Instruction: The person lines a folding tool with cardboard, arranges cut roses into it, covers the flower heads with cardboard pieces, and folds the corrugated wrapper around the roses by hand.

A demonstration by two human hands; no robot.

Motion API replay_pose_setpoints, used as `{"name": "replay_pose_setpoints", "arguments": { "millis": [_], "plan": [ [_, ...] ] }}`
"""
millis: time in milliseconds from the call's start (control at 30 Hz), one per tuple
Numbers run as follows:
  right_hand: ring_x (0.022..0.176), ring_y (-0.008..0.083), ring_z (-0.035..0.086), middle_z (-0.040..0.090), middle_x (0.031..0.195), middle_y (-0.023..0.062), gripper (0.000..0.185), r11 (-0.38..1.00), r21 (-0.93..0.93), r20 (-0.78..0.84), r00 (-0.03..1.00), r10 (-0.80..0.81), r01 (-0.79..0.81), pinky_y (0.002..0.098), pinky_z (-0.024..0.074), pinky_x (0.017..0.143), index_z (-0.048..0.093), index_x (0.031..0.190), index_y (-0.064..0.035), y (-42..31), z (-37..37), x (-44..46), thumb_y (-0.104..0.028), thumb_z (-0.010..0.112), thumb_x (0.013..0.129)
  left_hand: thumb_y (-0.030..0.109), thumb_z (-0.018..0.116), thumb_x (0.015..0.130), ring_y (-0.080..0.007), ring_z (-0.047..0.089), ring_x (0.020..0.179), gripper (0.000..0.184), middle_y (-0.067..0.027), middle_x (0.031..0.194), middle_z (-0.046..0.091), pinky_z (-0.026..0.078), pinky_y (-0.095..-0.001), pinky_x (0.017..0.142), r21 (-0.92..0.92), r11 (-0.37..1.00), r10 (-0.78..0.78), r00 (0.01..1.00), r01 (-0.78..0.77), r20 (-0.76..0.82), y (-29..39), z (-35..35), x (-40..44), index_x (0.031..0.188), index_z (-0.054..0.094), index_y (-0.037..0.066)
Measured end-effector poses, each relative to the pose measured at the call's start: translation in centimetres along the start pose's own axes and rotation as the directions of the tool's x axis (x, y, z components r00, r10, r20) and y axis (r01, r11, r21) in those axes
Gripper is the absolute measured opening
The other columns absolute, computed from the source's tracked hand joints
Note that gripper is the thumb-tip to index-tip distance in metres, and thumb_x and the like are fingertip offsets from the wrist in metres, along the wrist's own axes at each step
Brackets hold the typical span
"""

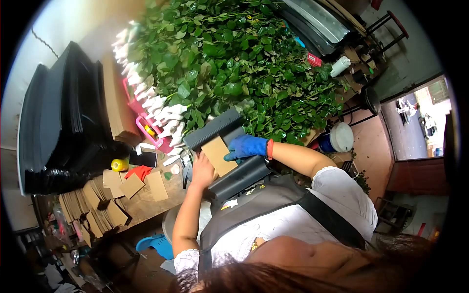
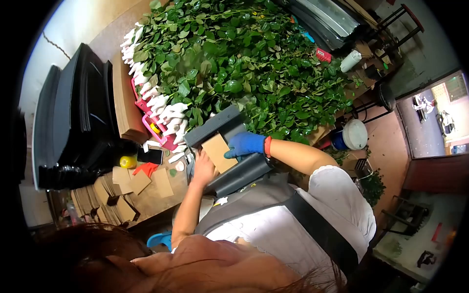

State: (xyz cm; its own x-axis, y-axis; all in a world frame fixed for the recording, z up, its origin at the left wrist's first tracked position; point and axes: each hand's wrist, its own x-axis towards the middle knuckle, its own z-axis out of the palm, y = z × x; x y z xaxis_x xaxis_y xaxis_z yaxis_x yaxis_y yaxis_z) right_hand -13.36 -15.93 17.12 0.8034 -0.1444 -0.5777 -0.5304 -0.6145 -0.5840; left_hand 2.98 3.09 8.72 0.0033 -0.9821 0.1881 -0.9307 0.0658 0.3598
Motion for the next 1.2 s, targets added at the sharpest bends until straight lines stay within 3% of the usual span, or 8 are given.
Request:
{"name": "replay_pose_setpoints", "arguments": {
  "millis": [200,433,633,700,800,900,1000,1200],
  "plan": [
    [0.074,0.0316,0.068,0.071,0.078,0.0132,0.058,0.981,-0.194,-0.029,0.999,-0.028,0.022,0.0442,0.0530,0.072,0.073,0.083,-0.0072,0.6,1.1,1.9,-0.062,0.055,0.090,-0.004,0.068,0.076,-0.0308,0.066,0.098,0.035,-0.0116,0.105,0.069,0.054,-0.0389,0.085,-0.157,0.984,-0.129,0.937,0.081,-0.323,2.0,-5.5,-0.7,0.110,0.069,0.005],
    [0.078,0.0356,0.068,0.071,0.088,0.0182,0.044,0.893,-0.387,-0.090,0.954,-0.285,0.230,0.0449,0.0538,0.075,0.074,0.094,-0.0080,-0.1,0.3,-0.7,-0.049,0.057,0.092,0.006,0.071,0.079,-0.0304,0.066,0.085,0.013,-0.0085,0.089,0.069,0.054,-0.0405,0.074,-0.230,0.960,-0.167,0.986,0.160,-0.015,3.1,-4.0,2.2,0.092,0.074,0.008],
    [0.103,0.0280,0.067,0.070,0.107,0.0102,0.032,0.888,-0.029,-0.905,0.366,-0.219,0.459,0.0388,0.0525,0.092,0.067,0.120,-0.0132,4.4,-11.3,-1.7,-0.014,0.063,0.087,0.006,0.072,0.080,-0.0295,0.064,0.089,0.012,-0.0069,0.097,0.069,0.052,-0.0379,0.079,-0.213,0.956,-0.210,0.977,0.200,-0.024,4.4,-4.1,1.9,0.093,0.074,0.007],
    [0.114,0.0274,0.063,0.068,0.117,0.0084,0.033,0.983,-0.179,-0.959,0.218,-0.181,0.029,0.0387,0.0485,0.099,0.068,0.117,-0.0151,8.8,-14.7,1.5,-0.012,0.062,0.084,0.006,0.072,0.081,-0.0295,0.064,0.089,0.012,-0.0072,0.097,0.069,0.052,-0.0378,0.079,-0.206,0.959,-0.207,0.977,0.194,-0.044,4.6,-4.3,2.1,0.093,0.074,0.006],
    [0.121,0.0246,0.055,0.064,0.124,0.0023,0.026,0.809,-0.468,-0.838,0.470,-0.278,-0.356,0.0416,0.0419,0.105,0.069,0.110,-0.0178,14.6,-15.2,6.3,-0.020,0.064,0.085,0.004,0.072,0.080,-0.0294,0.064,0.091,0.015,-0.0063,0.098,0.068,0.052,-0.0379,0.080,-0.242,0.947,-0.223,0.975,0.211,-0.023,4.9,-4.5,2.3,0.095,0.074,0.007],
    [0.123,0.0247,0.052,0.061,0.126,0.0014,0.026,0.918,-0.349,-0.769,0.618,-0.165,-0.189,0.0442,0.0373,0.109,0.068,0.111,-0.0198,14.1,-18.1,5.4,-0.021,0.067,0.084,0.004,0.072,0.081,-0.0296,0.063,0.094,0.019,-0.0068,0.101,0.068,0.051,-0.0374,0.083,-0.270,0.935,-0.236,0.972,0.230,0.013,4.9,-4.9,2.2,0.099,0.074,0.008],
    [0.120,0.0251,0.055,0.063,0.124,0.0008,0.027,0.864,-0.494,-0.867,0.137,-0.479,-0.102,0.0431,0.0418,0.106,0.067,0.112,-0.0197,8.7,-19.8,-1.2,-0.018,0.067,0.086,0.005,0.072,0.082,-0.0292,0.063,0.095,0.017,-0.0073,0.101,0.068,0.050,-0.0379,0.085,-0.276,0.930,-0.250,0.968,0.244,0.012,5.0,-4.9,2.2,0.100,0.074,0.007],
    [0.110,0.0256,0.064,0.067,0.119,0.0019,0.036,0.683,-0.727,-0.681,-0.057,-0.730,-0.070,0.0408,0.0504,0.097,0.067,0.120,-0.0231,-1.5,-27.2,-7.7,-0.011,0.065,0.087,0.006,0.071,0.084,-0.0289,0.064,0.094,0.017,-0.0078,0.101,0.068,0.051,-0.0382,0.084,-0.271,0.927,-0.264,0.964,0.259,0.021,5.2,-5.4,2.6,0.100,0.073,0.007]
  ]
}}
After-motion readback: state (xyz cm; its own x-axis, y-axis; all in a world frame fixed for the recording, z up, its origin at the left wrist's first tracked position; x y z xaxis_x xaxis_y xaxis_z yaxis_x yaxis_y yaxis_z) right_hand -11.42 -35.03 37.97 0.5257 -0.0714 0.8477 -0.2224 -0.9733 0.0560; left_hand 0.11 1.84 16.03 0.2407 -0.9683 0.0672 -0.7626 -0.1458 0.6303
